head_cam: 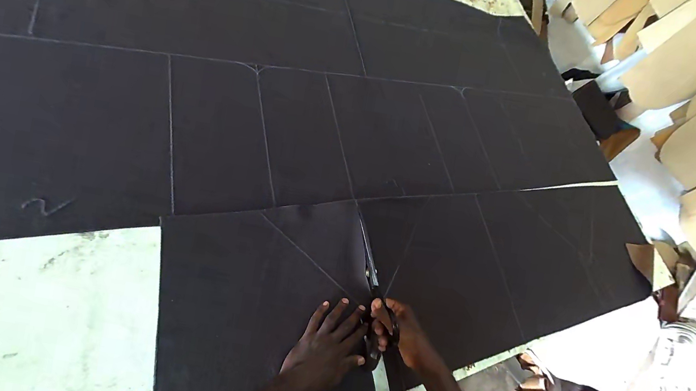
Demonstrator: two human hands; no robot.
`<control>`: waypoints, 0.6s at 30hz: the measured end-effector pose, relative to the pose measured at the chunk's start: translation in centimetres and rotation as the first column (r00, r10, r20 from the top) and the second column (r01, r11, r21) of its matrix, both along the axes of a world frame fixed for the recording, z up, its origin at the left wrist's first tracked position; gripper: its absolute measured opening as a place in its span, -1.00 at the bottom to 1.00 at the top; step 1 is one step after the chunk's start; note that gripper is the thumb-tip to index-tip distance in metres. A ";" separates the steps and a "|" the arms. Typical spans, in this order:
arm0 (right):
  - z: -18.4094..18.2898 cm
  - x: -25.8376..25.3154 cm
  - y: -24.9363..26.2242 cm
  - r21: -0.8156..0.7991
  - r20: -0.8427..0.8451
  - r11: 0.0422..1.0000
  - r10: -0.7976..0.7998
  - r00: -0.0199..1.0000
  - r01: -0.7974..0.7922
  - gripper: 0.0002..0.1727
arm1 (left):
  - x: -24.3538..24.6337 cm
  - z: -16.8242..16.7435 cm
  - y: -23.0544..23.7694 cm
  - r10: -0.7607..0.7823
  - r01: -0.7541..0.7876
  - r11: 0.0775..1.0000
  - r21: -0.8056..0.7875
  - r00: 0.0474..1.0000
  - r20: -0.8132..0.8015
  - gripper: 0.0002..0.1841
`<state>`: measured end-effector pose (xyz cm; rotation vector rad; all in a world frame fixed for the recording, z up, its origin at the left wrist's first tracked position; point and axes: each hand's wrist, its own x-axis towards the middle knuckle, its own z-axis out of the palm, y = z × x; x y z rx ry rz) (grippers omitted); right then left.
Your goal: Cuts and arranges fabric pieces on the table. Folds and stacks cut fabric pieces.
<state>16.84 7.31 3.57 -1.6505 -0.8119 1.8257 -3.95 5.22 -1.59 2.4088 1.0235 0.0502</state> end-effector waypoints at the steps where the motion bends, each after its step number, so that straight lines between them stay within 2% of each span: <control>1: 0.0 0.0 0.3 0.008 -0.004 1.000 0.003 1.000 -0.003 -0.54 | 0.0 0.1 0.0 -0.002 0.002 1.000 -0.008 1.000 -0.005 -0.28; 12: 0.6 0.0 2.5 -0.009 0.075 1.000 0.024 0.997 -0.024 -0.52 | 0.1 -0.8 -0.3 0.016 -0.023 0.994 0.105 0.997 0.073 -0.32; 18: 0.2 -0.6 2.4 0.019 0.096 1.000 -0.012 0.995 0.010 -0.58 | 0.0 -0.7 -0.3 0.009 -0.014 0.997 0.072 0.998 0.065 -0.30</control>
